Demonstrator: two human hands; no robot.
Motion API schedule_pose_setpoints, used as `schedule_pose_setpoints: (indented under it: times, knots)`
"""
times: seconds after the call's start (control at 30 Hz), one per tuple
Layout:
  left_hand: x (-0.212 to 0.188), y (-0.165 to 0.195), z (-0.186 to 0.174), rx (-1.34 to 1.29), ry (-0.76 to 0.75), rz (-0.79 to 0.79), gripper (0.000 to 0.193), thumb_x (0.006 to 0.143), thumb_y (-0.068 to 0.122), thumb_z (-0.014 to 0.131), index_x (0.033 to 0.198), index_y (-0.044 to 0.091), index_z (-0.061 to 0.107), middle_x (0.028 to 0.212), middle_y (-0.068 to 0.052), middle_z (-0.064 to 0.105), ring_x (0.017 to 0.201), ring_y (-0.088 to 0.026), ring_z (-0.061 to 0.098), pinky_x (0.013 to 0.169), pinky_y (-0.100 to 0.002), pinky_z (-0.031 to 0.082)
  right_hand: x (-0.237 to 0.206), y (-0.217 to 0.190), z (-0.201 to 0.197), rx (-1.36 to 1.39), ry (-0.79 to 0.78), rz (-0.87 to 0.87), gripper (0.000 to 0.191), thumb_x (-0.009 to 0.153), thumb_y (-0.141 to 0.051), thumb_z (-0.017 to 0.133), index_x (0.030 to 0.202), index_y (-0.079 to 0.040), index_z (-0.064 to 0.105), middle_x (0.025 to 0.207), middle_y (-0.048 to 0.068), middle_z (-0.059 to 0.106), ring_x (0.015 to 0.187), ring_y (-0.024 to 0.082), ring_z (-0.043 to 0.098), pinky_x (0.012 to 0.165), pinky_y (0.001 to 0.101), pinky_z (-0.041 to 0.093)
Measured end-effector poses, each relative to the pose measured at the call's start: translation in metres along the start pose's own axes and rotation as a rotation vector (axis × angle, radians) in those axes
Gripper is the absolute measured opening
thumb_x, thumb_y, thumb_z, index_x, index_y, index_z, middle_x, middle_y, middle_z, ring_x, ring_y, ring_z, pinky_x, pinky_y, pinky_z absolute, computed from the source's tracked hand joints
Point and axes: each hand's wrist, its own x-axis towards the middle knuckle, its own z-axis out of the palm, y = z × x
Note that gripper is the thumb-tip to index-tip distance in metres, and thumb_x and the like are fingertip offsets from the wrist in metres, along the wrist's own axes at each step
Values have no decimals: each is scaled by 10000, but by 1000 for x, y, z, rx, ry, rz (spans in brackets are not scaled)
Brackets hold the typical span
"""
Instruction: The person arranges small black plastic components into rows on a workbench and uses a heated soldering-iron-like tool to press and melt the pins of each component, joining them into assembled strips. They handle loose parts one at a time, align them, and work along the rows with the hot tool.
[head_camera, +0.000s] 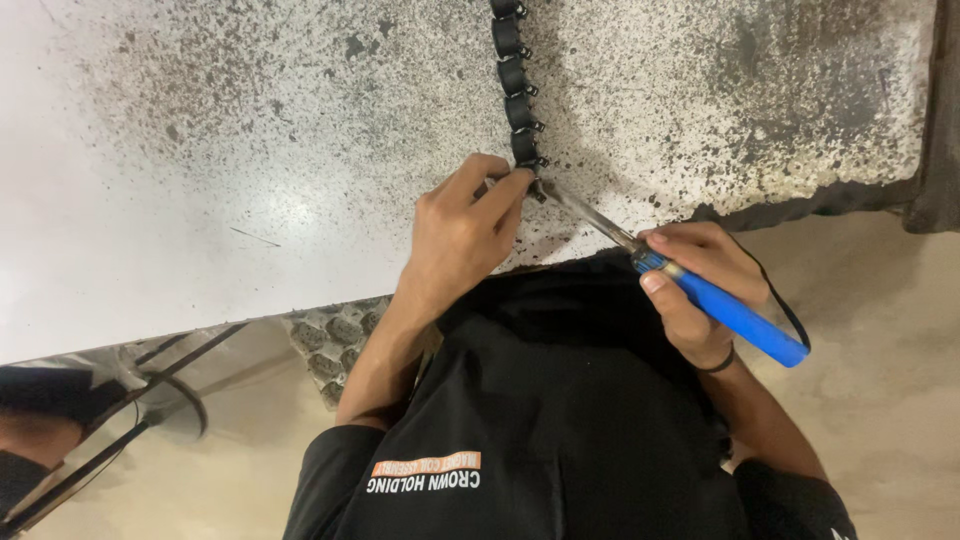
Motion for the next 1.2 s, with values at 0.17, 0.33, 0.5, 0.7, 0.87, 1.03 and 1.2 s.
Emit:
schedule_pose_setpoints:
  times: [0.17,0.33,0.5,0.7,0.87,1.03,1.2]
  knots:
    - [1,16,-21,-71,121,-33,184,943,-38,769,1103,43,725,1040,-49,622,691,-143,641,580,-315,517,14,7,3,384,262,-69,303,862,-134,723,1092,59,682,1039,208,697,797,242,738,677,298,622]
    - [15,13,-19,-14,150,-46,244,917,-35,755,1144,56,738,1041,-74,619,742,-190,649,637,-343,537,18,21,13,213,144,-60,314,876,-88,698,1109,124,685,1063,265,684,875,312,684,803,332,555]
    - [13,-8,8,28,169,-69,210,900,10,777,1092,88,741,1017,-43,646,777,-207,690,644,-353,557,15,29,21,277,154,0,325,871,-98,702,1122,106,677,1100,246,679,811,271,702,748,310,598]
    - [8,-15,13,20,105,-60,191,880,22,776,1062,63,735,1027,-61,653,763,-232,704,629,-362,571,16,29,19,285,102,19,320,897,-83,710,1150,112,687,1090,244,676,845,286,695,775,303,587]
    - [11,-15,10,-40,13,-58,178,919,5,750,1097,1,748,1013,-94,650,726,-197,706,553,-293,574,20,27,18,370,80,59,318,913,-81,708,1164,113,679,1076,234,672,844,286,701,766,321,607]
    - [14,-25,1,-235,21,-138,149,938,-22,731,1075,16,777,991,-81,673,659,-170,691,541,-308,562,20,24,20,345,71,82,330,913,-86,688,1175,116,686,1074,242,666,839,286,693,768,326,601]
    - [19,-22,1,-126,33,-88,143,944,3,737,1082,33,759,1002,-78,645,696,-219,700,598,-343,572,20,24,21,283,75,28,325,893,-83,701,1159,102,673,1060,257,670,822,295,693,757,320,593]
